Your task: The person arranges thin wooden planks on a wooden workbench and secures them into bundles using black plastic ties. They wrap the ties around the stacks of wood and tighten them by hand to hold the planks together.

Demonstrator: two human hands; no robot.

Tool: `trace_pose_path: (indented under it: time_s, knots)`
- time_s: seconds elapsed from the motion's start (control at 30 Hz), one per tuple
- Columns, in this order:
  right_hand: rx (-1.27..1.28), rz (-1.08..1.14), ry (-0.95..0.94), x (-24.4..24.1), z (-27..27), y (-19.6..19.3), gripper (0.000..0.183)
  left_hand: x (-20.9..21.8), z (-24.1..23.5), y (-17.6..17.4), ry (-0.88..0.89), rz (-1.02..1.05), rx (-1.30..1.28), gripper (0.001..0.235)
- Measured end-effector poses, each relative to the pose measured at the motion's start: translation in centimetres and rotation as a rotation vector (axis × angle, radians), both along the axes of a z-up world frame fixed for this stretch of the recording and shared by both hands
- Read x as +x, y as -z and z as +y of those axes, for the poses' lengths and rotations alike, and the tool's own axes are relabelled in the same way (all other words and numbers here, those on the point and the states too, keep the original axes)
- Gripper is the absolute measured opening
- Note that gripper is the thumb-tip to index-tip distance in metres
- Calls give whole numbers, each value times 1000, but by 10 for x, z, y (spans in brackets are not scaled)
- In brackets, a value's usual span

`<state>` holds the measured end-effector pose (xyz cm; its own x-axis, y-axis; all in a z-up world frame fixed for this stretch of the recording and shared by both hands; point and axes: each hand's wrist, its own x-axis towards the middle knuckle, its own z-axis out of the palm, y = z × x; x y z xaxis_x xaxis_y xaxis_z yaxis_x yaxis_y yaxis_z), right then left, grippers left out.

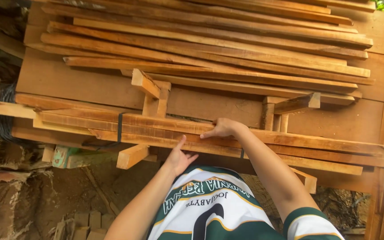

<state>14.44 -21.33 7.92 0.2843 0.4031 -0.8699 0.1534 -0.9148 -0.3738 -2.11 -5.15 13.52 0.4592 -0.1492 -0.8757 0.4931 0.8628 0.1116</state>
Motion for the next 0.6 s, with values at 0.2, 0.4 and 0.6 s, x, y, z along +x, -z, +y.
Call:
trace_pose_path:
  time_s: [0.2,0.4,0.6]
  knots:
    - [112,-537,-39,-38,-12,-26,98,-11,-6,44,9,-113,91,120]
    - [209,-906,10,-107,-27,-10,95,-74,18,124,194,-159,142,116]
    - [258,-1098,-2,-119,-25,-1,98,-83,34,97,1358,-158,829,64]
